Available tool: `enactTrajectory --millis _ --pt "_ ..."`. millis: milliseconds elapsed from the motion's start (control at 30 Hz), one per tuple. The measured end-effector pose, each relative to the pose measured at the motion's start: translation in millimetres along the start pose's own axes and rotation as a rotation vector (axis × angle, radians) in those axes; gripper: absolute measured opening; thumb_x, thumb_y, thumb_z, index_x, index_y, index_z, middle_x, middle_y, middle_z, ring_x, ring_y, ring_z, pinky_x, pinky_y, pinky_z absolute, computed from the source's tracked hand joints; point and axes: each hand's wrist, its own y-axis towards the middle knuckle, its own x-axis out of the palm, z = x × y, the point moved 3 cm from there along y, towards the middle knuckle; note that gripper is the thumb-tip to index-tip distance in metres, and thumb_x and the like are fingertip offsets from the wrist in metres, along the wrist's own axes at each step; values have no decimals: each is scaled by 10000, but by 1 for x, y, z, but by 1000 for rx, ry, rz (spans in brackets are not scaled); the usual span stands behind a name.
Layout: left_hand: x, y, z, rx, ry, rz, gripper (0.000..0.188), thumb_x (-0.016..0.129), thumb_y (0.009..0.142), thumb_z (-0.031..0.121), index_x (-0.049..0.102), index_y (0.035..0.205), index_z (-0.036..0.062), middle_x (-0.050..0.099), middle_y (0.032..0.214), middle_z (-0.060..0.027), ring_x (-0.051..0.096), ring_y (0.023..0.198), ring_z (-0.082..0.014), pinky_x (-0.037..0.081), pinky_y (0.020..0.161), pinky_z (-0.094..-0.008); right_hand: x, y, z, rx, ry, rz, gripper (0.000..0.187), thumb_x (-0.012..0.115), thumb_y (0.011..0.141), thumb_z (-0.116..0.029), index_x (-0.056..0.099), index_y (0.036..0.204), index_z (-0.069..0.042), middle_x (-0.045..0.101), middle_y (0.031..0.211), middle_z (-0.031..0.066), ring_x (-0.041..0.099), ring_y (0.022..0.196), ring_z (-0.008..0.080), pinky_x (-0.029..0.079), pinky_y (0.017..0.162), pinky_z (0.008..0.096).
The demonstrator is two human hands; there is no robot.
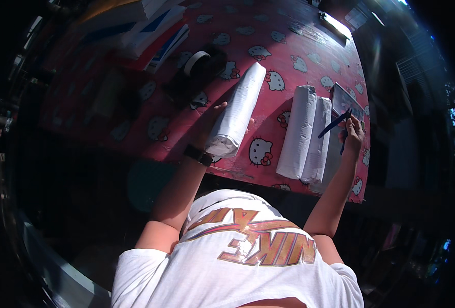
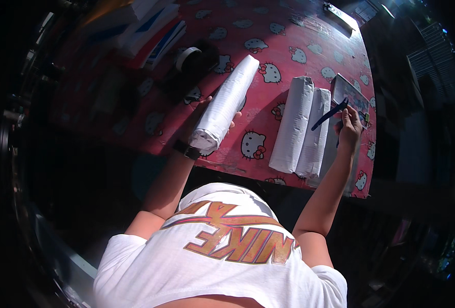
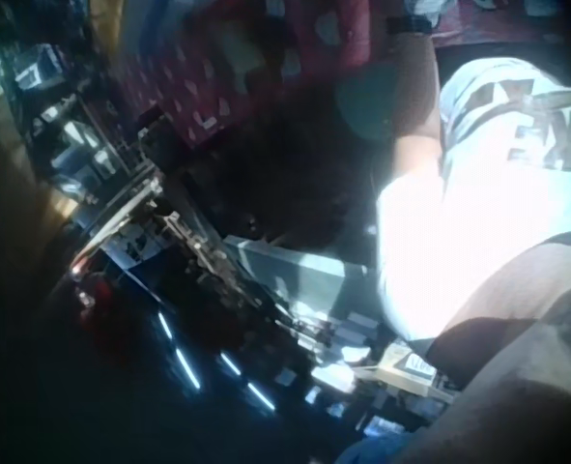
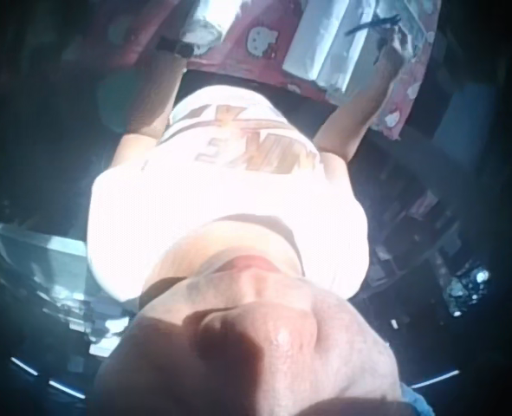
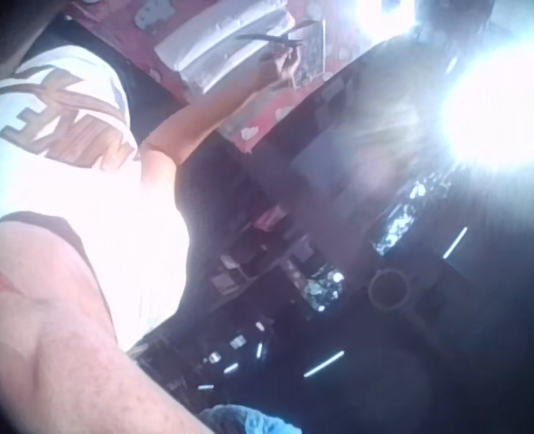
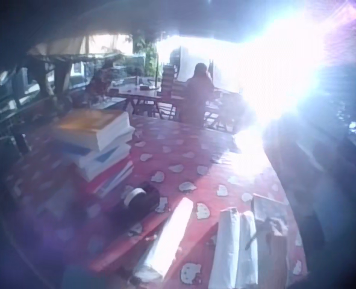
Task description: The person uses a blade to cut open cardboard boxes, removes several notebooks of different colors, stacks them on a table, and then unwraps a white paper roll to retrieve a hair brush.
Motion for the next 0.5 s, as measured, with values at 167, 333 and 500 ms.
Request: enactTrajectory --millis 167,333,500 --pt "-15 -18 -27 10 -448 -327 852 570 796 452 119 1353 -8 327 1278 -283 396 1157 -417 379 931 -523 -123 19 109 286 -137 255 140 464 893 -166 521 939 -46 600 704 52 466 407 90 341 346 214" --pt "-17 -49 -56 257 -158 -2 686 567 788 312 253 1305 -11 397 1247 -216 469 1091 -339 414 914 -464 -218 15 202 472 -544 490 309 530 784 -113 526 1080 -26 609 745 99 573 555 205 457 471 308" --pt "-27 -120 -47 579 558 603 463 545 780 182 417 1193 17 541 1038 -110 561 908 -168 482 819 -304 -58 10 70 -282 -571 476 315 563 729 -63 578 1039 -14 590 1029 146 566 903 229 422 826 321"
